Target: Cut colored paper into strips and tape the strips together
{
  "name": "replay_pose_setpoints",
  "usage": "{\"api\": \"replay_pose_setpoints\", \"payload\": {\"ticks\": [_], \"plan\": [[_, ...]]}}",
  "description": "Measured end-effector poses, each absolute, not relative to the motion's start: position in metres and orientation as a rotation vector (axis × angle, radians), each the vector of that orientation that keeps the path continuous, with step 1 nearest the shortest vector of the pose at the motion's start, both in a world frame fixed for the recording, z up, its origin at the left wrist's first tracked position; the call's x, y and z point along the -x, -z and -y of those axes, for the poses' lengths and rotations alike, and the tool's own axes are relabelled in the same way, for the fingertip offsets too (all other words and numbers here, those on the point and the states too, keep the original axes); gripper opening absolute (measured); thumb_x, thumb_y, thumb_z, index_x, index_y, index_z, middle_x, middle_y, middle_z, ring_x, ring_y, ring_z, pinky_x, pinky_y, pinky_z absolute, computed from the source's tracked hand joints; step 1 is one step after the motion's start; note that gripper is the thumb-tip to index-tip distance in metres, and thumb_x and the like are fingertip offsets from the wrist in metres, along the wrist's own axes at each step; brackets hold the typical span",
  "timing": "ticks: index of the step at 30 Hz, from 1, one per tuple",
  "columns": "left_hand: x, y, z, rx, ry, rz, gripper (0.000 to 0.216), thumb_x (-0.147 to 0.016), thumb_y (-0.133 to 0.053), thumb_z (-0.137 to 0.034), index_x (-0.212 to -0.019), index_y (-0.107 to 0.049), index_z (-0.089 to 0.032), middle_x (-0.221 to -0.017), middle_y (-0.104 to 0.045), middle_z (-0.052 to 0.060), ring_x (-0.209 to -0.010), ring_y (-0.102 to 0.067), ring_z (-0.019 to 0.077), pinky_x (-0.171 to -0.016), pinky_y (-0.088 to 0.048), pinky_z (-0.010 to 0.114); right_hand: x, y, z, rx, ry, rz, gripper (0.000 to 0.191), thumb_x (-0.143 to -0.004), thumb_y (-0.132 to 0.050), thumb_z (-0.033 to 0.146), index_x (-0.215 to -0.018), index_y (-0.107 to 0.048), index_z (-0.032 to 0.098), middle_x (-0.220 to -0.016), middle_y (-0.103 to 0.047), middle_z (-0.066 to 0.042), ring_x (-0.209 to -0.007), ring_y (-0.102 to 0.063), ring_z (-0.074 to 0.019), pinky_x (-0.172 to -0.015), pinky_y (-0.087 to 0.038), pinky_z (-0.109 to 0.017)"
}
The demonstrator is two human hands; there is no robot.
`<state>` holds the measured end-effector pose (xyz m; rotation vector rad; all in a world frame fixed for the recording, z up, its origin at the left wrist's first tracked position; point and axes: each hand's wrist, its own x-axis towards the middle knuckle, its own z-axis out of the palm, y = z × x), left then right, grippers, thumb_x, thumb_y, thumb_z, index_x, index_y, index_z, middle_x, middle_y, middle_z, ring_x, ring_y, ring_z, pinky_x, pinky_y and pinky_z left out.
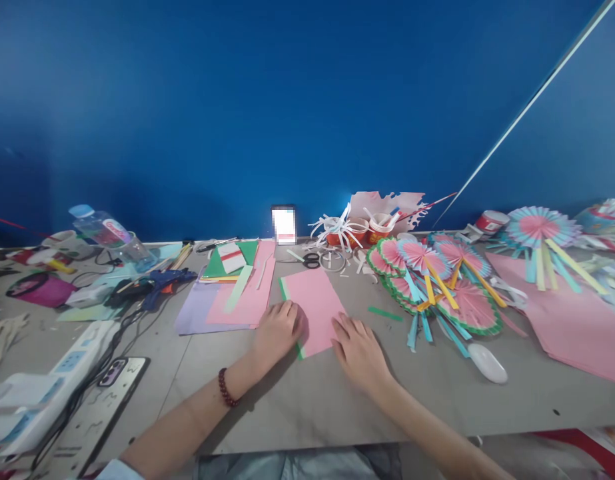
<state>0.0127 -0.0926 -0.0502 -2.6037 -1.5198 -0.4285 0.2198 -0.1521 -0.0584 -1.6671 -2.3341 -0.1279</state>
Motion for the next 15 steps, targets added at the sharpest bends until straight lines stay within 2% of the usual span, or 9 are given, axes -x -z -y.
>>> {"api": "replay_pose_setpoints", "payload": {"ticks": [3, 7, 11, 15], "plan": [[-0.013, 0.054, 0.087, 2.613, 0.459, 1.583, 0.037, -0.088, -0.046, -0.028, -0.119, -0.053, -0.009, -0.119, -0.06, 0.016, -0.106, -0.057, 0.0283, -0.089, -0.045, 0.042, -0.205, 0.053, 0.168, 1.627, 0.033, 2.375, 0.04, -0.092, -0.037, 0.031, -0.121, -0.063, 0.026, -0.121, -0.065, -0.006, -0.107, -0.06, -0.0255, -0.088, -0.052, -0.041], [-0.015, 0.07, 0.083, 2.686, 0.432, 1.611, 0.057, -0.091, -0.041, -0.04, -0.135, -0.04, -0.004, -0.142, -0.042, 0.022, -0.131, -0.04, 0.0314, -0.106, -0.033, 0.046, -0.193, 0.05, 0.175, 1.502, -0.099, 2.411, 0.04, -0.093, -0.034, 0.035, -0.119, -0.063, 0.03, -0.112, -0.069, -0.003, -0.103, -0.063, -0.0221, -0.086, -0.054, -0.036], [-0.014, 0.076, 0.085, 2.767, 0.386, 1.611, 0.065, -0.093, -0.035, -0.046, -0.142, -0.031, -0.005, -0.149, -0.032, 0.019, -0.14, -0.027, 0.0292, -0.112, -0.024, 0.047, -0.202, 0.061, 0.163, 1.64, 0.067, 2.31, 0.042, -0.093, -0.036, 0.039, -0.121, -0.062, 0.022, -0.122, -0.065, -0.01, -0.11, -0.061, -0.0259, -0.091, -0.052, -0.041], [-0.01, 0.072, 0.085, 2.821, 0.364, 1.552, 0.069, -0.092, -0.033, -0.05, -0.144, -0.027, -0.005, -0.151, -0.027, 0.019, -0.142, -0.022, 0.0289, -0.113, -0.02, 0.048, -0.231, 0.071, 0.14, 1.825, 0.254, 2.247, 0.045, -0.091, -0.042, 0.038, -0.123, -0.061, 0.011, -0.127, -0.06, -0.017, -0.119, -0.055, -0.0319, -0.097, -0.047, -0.048]]}}
